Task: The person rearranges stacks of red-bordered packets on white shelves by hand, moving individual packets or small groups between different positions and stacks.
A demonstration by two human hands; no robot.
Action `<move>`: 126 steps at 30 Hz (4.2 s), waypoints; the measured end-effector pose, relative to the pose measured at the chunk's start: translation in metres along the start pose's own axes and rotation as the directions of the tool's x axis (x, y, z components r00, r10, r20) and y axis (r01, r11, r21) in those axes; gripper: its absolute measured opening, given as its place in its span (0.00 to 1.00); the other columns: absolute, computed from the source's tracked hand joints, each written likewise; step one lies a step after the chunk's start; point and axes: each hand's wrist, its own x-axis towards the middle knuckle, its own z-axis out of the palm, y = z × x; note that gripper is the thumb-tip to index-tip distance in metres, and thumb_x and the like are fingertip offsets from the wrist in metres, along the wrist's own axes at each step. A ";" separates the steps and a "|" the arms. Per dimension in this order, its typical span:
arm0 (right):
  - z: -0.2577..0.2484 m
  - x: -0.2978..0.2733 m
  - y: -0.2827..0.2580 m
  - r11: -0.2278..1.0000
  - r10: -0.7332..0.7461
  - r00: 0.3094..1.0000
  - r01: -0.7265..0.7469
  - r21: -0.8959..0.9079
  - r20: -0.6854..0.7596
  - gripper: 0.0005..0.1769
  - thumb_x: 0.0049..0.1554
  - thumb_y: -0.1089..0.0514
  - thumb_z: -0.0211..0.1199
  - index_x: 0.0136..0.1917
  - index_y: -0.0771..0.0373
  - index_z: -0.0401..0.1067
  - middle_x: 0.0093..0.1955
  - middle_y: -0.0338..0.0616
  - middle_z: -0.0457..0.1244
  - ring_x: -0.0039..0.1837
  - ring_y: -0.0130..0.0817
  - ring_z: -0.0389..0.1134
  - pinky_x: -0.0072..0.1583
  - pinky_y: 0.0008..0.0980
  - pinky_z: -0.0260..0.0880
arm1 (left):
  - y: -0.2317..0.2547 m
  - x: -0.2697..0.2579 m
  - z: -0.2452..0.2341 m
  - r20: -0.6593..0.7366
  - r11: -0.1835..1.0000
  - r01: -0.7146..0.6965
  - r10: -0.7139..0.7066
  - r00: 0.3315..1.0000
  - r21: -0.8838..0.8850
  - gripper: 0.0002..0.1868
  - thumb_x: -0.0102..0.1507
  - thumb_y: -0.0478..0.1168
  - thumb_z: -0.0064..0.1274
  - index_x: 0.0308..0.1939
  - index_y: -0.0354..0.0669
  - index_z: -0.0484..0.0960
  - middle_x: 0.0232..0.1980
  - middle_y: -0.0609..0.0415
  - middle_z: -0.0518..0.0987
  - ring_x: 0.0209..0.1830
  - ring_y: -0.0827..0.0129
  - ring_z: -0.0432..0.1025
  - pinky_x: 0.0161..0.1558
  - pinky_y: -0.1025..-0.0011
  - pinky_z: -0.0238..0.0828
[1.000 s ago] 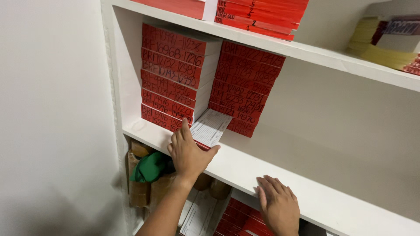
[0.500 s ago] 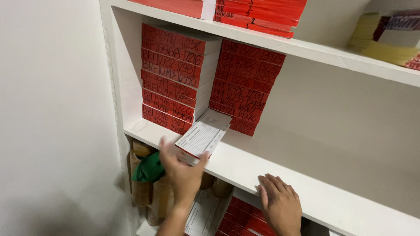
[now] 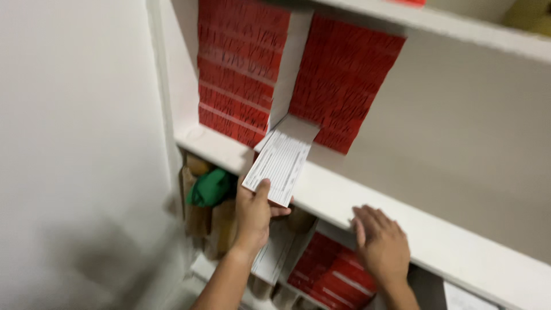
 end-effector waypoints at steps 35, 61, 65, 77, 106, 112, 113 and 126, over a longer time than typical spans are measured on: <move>-0.001 -0.004 -0.008 0.982 0.062 0.986 -0.033 -0.186 0.155 0.23 0.72 0.44 0.44 0.71 0.45 0.74 0.68 0.42 0.68 0.71 0.48 0.68 0.68 0.57 0.66 | -0.329 0.003 -0.199 -0.436 0.833 0.543 -0.530 0.727 -0.107 0.20 0.69 0.33 0.48 0.63 0.36 0.62 0.56 0.42 0.64 0.41 0.54 0.70 0.49 0.43 0.85; -0.002 -0.002 -0.009 0.993 0.029 0.993 -0.015 -0.121 0.114 0.23 0.71 0.45 0.44 0.69 0.48 0.75 0.65 0.47 0.69 0.69 0.53 0.69 0.67 0.58 0.66 | -0.357 0.007 -0.202 -0.575 0.789 0.603 -0.443 0.688 0.114 0.22 0.72 0.49 0.50 0.52 0.29 0.79 0.36 0.34 0.79 0.25 0.57 0.80 0.32 0.66 0.85; 0.000 -0.001 -0.006 0.991 0.013 0.994 0.002 -0.131 0.113 0.23 0.70 0.45 0.45 0.69 0.47 0.75 0.65 0.47 0.69 0.68 0.53 0.70 0.67 0.58 0.67 | -0.371 0.009 -0.213 -0.557 0.810 0.571 -0.415 0.719 0.133 0.17 0.70 0.43 0.53 0.50 0.29 0.81 0.37 0.34 0.81 0.29 0.52 0.82 0.35 0.63 0.85; -0.009 0.004 -0.018 0.997 -0.039 0.999 0.038 -0.070 -0.009 0.19 0.63 0.52 0.54 0.65 0.48 0.76 0.67 0.38 0.68 0.66 0.42 0.69 0.63 0.42 0.66 | -0.277 0.000 -0.167 -0.596 0.871 0.344 -0.075 0.800 0.352 0.17 0.62 0.50 0.61 0.46 0.43 0.78 0.41 0.52 0.82 0.42 0.62 0.75 0.47 0.66 0.69; 0.026 -0.011 0.007 0.983 0.178 0.979 -0.172 -0.069 0.095 0.24 0.61 0.35 0.46 0.67 0.32 0.72 0.71 0.22 0.64 0.76 0.33 0.62 0.73 0.49 0.62 | -0.007 0.056 0.022 0.087 0.483 -0.439 0.592 0.801 0.758 0.60 0.43 0.55 0.80 0.70 0.37 0.62 0.70 0.36 0.65 0.71 0.44 0.60 0.68 0.48 0.62; 0.022 -0.010 0.006 0.978 0.207 0.969 -0.203 -0.042 0.135 0.25 0.61 0.35 0.44 0.67 0.31 0.71 0.72 0.22 0.63 0.77 0.33 0.60 0.74 0.49 0.59 | -0.021 0.069 0.024 0.139 0.376 -0.477 0.653 0.745 0.794 0.62 0.43 0.51 0.78 0.73 0.34 0.59 0.67 0.37 0.70 0.67 0.44 0.62 0.67 0.51 0.59; 0.022 -0.010 0.006 0.979 0.201 0.971 -0.196 -0.051 0.133 0.25 0.61 0.35 0.45 0.67 0.31 0.71 0.72 0.22 0.63 0.77 0.34 0.60 0.74 0.49 0.59 | -0.021 0.071 0.024 0.140 0.362 -0.465 0.648 0.748 0.808 0.62 0.43 0.52 0.77 0.73 0.34 0.58 0.69 0.36 0.68 0.69 0.43 0.62 0.68 0.49 0.58; 0.022 -0.009 0.005 0.974 0.227 0.963 -0.227 -0.020 0.144 0.25 0.61 0.35 0.45 0.67 0.31 0.71 0.73 0.21 0.63 0.77 0.31 0.60 0.74 0.48 0.58 | -0.008 0.047 0.027 0.235 0.185 -0.494 0.706 0.668 0.850 0.62 0.41 0.57 0.75 0.72 0.36 0.61 0.70 0.39 0.70 0.69 0.47 0.64 0.66 0.48 0.59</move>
